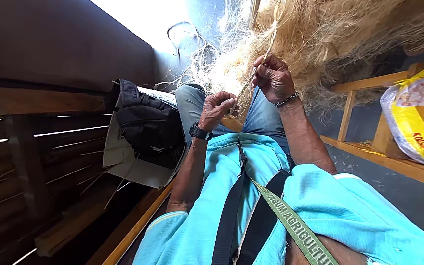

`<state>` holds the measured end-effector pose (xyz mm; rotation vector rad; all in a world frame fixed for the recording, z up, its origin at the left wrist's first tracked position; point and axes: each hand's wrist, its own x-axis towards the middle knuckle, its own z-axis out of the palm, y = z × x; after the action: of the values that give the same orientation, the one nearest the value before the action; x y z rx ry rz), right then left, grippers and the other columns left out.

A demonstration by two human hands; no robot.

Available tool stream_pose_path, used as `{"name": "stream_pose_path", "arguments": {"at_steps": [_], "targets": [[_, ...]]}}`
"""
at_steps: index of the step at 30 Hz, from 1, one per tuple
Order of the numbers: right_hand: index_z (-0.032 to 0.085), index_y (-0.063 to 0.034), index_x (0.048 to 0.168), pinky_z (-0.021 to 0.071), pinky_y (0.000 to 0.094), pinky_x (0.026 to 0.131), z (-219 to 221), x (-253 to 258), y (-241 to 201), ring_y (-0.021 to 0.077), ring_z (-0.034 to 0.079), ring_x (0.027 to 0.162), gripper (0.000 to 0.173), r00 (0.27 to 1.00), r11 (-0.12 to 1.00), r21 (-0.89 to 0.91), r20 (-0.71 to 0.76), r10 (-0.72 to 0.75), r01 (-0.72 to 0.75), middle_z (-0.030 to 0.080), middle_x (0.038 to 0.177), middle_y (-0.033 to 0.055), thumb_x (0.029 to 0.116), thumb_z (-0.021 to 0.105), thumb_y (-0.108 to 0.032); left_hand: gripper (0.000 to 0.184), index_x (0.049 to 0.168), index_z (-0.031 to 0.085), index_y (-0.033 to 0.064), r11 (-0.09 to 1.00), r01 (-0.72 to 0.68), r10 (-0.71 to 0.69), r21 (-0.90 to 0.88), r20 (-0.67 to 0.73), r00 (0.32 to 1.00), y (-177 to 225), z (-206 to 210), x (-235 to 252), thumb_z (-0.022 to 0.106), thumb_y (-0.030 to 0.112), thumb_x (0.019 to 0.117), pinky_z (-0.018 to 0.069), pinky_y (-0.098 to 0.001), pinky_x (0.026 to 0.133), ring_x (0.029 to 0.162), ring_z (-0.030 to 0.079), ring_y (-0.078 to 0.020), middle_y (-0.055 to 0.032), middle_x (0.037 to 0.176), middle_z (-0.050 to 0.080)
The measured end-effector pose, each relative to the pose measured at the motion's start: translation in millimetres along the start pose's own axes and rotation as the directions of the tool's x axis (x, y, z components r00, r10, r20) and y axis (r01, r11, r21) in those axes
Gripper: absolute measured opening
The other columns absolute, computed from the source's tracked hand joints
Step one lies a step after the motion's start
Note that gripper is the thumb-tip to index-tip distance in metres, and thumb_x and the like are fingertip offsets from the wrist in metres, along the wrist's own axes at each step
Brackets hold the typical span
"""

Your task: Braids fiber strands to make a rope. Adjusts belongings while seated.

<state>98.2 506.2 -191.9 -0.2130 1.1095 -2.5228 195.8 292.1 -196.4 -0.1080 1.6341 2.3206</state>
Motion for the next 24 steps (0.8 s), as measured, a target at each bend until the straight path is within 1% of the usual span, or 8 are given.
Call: {"name": "stream_pose_path", "arguments": {"at_steps": [5, 8, 10, 12, 15, 19, 22, 24], "targets": [[0.065, -0.0043, 0.106, 0.0601, 0.0308, 0.065, 1, 0, -2, 0.0130, 0.065, 0.067, 0.016, 1.000, 1.000, -0.011, 0.022, 0.009, -0.009, 0.068, 0.085, 0.0052, 0.1013, 0.051, 0.000, 0.009, 0.100, 0.064, 0.0010, 0.999, 0.030, -0.030, -0.025, -0.004, 1.000, 0, 6, 2, 0.056, 0.006, 0.1002, 0.0654, -0.0441, 0.072, 0.076, 0.075, -0.0233, -0.0091, 0.086, 0.072], [0.065, -0.0029, 0.115, 0.0604, 0.0311, 0.066, 2, 0, -5, 0.0135, 0.066, 0.072, 0.020, 0.995, 0.999, -0.035, 0.096, 0.012, -0.009, 0.069, 0.095, 0.0065, 0.0982, 0.055, 0.001, 0.009, 0.099, 0.062, 0.0026, 0.995, 0.048, -0.047, -0.085, 0.004, 0.999, 0, 12, 4, 0.054, 0.006, 0.1010, 0.0653, -0.0436, 0.071, 0.075, 0.074, -0.0225, -0.0083, 0.085, 0.072], [0.063, -0.0019, 0.120, 0.0602, 0.0303, 0.067, 6, 0, -6, 0.0131, 0.067, 0.076, 0.025, 0.988, 0.995, -0.099, 0.152, 0.023, -0.007, 0.069, 0.103, 0.0071, 0.0957, 0.058, 0.001, 0.010, 0.098, 0.062, 0.0039, 0.990, 0.048, -0.047, -0.136, 0.016, 0.999, -1, 15, 7, 0.053, 0.007, 0.1010, 0.0651, -0.0429, 0.071, 0.075, 0.074, -0.0220, -0.0079, 0.084, 0.072], [0.062, -0.0009, 0.125, 0.0603, 0.0302, 0.068, 9, -1, -6, 0.0129, 0.067, 0.078, 0.032, 0.982, 0.983, -0.182, 0.181, 0.049, -0.016, 0.069, 0.106, 0.0069, 0.0934, 0.060, 0.002, 0.010, 0.098, 0.063, 0.0049, 0.983, 0.048, -0.044, -0.180, 0.025, 0.999, -1, 18, 10, 0.054, 0.009, 0.1013, 0.0647, -0.0424, 0.071, 0.073, 0.073, -0.0213, -0.0077, 0.082, 0.072], [0.059, 0.0020, 0.130, 0.0593, 0.0294, 0.067, 14, -1, -4, 0.0130, 0.066, 0.079, 0.039, 0.978, 0.956, -0.291, 0.188, 0.088, -0.030, 0.068, 0.106, 0.0074, 0.0913, 0.061, 0.001, 0.011, 0.098, 0.061, 0.0061, 0.976, 0.043, -0.043, -0.212, 0.003, 0.999, -1, 22, 12, 0.052, 0.009, 0.1024, 0.0644, -0.0416, 0.069, 0.069, 0.072, -0.0204, -0.0068, 0.078, 0.071], [0.056, 0.0045, 0.135, 0.0579, 0.0293, 0.065, 15, 0, 0, 0.0148, 0.066, 0.080, 0.045, 0.974, 0.926, -0.374, 0.188, 0.127, -0.049, 0.068, 0.107, 0.0105, 0.0895, 0.061, 0.002, 0.012, 0.099, 0.061, 0.0044, 0.973, 0.036, -0.046, -0.229, -0.037, 0.998, -1, 24, 14, 0.050, 0.007, 0.1033, 0.0642, -0.0412, 0.066, 0.067, 0.071, -0.0204, -0.0072, 0.077, 0.069], [0.054, 0.0044, 0.137, 0.0581, 0.0296, 0.066, 15, -1, 0, 0.0148, 0.067, 0.081, 0.050, 0.971, 0.893, -0.447, 0.189, 0.144, -0.046, 0.069, 0.107, 0.0112, 0.0874, 0.063, 0.003, 0.012, 0.099, 0.061, 0.0039, 0.974, 0.036, -0.058, -0.223, -0.090, 0.994, -1, 28, 15, 0.050, 0.006, 0.1035, 0.0642, -0.0409, 0.064, 0.065, 0.071, -0.0204, -0.0073, 0.076, 0.070], [0.055, 0.0035, 0.138, 0.0589, 0.0308, 0.070, 17, -7, 0, 0.0146, 0.067, 0.082, 0.052, 0.971, 0.846, -0.530, 0.169, 0.168, -0.054, 0.070, 0.107, 0.0111, 0.0871, 0.066, 0.003, 0.011, 0.102, 0.060, 0.0027, 0.985, 0.049, -0.074, -0.167, -0.148, 0.986, 0, 34, 12, 0.050, 0.008, 0.1043, 0.0638, -0.0408, 0.062, 0.063, 0.069, -0.0202, -0.0077, 0.077, 0.068]]}}
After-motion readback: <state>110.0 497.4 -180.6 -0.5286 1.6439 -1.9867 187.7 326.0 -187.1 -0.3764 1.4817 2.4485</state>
